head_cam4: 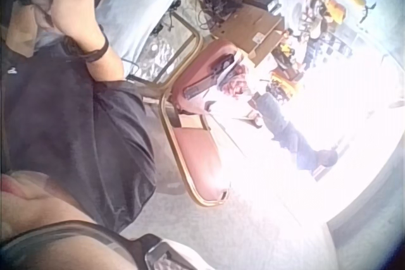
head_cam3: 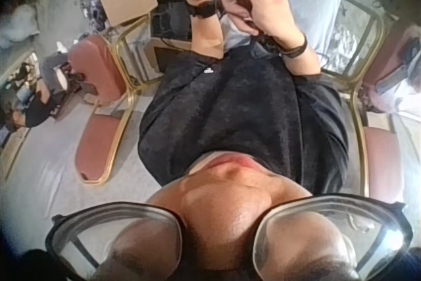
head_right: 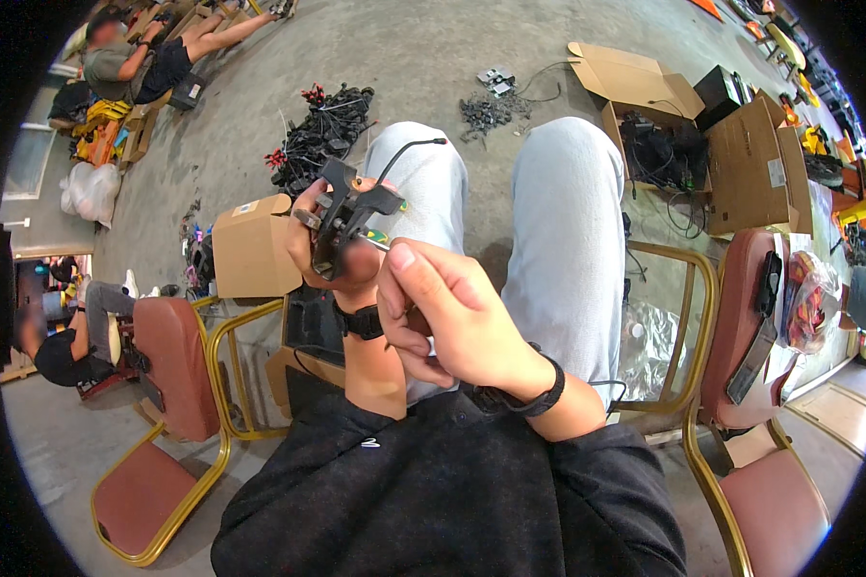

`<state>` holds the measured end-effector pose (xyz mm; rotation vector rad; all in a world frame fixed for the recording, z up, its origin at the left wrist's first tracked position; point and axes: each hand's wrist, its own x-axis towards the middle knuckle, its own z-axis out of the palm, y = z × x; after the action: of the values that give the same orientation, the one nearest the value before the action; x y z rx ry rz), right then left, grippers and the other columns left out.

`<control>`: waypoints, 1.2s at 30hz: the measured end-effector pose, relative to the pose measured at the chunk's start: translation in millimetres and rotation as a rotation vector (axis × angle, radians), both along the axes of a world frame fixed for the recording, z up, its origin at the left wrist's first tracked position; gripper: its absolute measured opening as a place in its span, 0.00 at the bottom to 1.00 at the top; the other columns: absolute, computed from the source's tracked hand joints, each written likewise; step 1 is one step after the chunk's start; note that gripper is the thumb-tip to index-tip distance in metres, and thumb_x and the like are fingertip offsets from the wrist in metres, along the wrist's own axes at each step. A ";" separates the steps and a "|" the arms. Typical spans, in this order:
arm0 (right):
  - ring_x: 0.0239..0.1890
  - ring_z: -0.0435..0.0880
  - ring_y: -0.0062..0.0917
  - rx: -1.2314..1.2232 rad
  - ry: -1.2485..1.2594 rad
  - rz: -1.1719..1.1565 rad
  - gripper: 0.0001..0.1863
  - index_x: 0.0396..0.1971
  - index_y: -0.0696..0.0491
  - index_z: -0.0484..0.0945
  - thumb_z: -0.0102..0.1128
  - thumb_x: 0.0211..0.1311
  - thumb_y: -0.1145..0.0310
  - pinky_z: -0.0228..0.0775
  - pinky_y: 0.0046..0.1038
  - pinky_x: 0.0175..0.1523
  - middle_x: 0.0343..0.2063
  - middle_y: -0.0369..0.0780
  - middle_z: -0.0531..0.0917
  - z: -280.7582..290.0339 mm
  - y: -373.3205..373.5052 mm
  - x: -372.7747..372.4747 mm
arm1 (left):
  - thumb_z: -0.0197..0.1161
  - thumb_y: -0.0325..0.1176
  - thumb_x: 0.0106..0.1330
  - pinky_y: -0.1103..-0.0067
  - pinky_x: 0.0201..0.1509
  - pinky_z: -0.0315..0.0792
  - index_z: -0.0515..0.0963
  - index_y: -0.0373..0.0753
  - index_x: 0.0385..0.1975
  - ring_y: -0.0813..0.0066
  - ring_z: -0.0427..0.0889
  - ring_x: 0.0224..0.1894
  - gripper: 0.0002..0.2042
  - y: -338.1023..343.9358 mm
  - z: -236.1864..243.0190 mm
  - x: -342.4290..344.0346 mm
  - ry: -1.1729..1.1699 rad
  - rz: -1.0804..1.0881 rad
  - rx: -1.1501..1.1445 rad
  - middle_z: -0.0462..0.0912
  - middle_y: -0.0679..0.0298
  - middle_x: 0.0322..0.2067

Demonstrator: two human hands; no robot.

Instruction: Repairing a small mechanical component using pliers and a screwdriver.

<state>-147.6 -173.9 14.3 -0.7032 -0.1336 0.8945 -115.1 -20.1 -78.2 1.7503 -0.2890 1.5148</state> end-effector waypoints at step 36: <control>0.11 0.52 0.10 -0.145 -0.223 -0.083 0.21 0.22 0.57 0.67 0.39 0.71 0.58 0.44 0.15 0.15 0.12 0.30 0.59 0.3 4.2 -4.3 | 0.58 0.55 0.58 0.74 0.30 0.79 0.62 0.31 0.47 0.60 0.83 0.30 0.31 5.2 -3.1 -5.1 0.094 0.013 0.020 0.80 0.49 0.38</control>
<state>-151.9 -169.8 14.6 -0.9371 -0.2378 0.7497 -120.2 -15.0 -81.3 1.8367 -0.2461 1.4386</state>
